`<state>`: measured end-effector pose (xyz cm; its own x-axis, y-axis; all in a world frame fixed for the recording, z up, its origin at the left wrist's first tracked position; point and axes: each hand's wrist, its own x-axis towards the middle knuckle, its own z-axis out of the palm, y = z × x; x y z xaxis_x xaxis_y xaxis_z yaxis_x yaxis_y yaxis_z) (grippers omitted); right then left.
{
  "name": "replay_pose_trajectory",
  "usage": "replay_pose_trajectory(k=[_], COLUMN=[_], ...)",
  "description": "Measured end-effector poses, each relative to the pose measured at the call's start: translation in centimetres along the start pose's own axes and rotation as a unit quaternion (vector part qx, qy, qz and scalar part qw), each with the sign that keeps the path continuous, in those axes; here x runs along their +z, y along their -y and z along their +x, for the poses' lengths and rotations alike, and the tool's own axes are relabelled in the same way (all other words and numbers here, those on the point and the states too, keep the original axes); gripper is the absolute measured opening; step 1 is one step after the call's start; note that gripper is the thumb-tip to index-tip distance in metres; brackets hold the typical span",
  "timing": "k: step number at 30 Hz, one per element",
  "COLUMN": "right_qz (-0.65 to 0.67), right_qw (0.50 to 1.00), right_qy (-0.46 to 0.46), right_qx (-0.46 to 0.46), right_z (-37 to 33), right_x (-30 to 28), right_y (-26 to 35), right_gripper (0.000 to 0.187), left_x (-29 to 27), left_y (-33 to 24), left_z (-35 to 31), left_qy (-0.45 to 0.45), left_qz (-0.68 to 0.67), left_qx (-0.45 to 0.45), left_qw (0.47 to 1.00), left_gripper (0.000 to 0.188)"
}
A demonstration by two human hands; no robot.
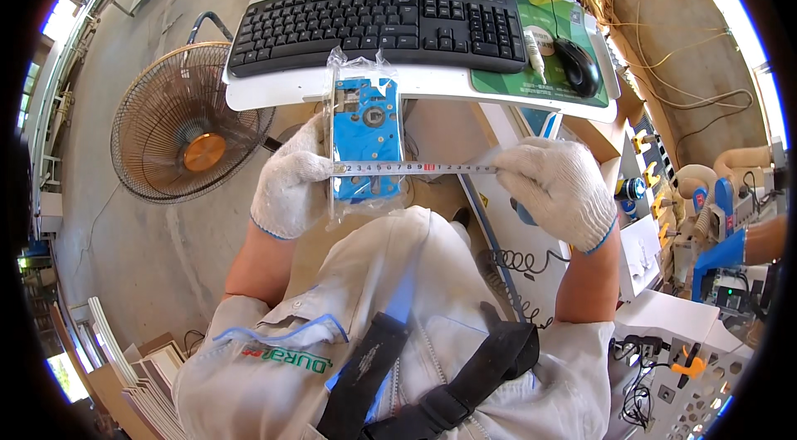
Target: The person removes a lock mechanism from a cardboard box and measures its dimensions using a tape measure.
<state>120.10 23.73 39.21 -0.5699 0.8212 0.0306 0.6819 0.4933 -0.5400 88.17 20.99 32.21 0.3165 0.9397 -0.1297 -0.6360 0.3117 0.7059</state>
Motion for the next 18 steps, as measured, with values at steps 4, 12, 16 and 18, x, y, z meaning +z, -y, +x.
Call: replay_pose_trajectory(k=[4, 12, 16, 18], right_qz=[0.006, -0.017, -0.015, -0.012], right_qw=[1.000, 1.000, 1.000, 1.000], right_qy=[0.007, 0.005, 0.005, 0.002], right_qx=[0.015, -0.003, -0.001, -0.003], right_z=[0.01, 0.02, 0.09, 0.19], right_x=[-0.08, 0.29, 0.28, 0.20], right_y=[0.04, -0.41, -0.34, -0.10], right_gripper=[0.017, 0.018, 0.019, 0.019], left_x=[0.06, 0.21, 0.35, 0.16], left_y=[-0.11, -0.22, -0.37, -0.33], left_z=[0.32, -0.18, -0.22, -0.24], left_qy=[-0.025, -0.044, -0.036, -0.030], left_qz=[0.003, 0.032, 0.001, -0.002], left_qx=[-0.013, -0.011, -0.003, 0.003], left_qw=[1.000, 0.998, 0.999, 1.000], left_gripper=[0.093, 0.094, 0.095, 0.095])
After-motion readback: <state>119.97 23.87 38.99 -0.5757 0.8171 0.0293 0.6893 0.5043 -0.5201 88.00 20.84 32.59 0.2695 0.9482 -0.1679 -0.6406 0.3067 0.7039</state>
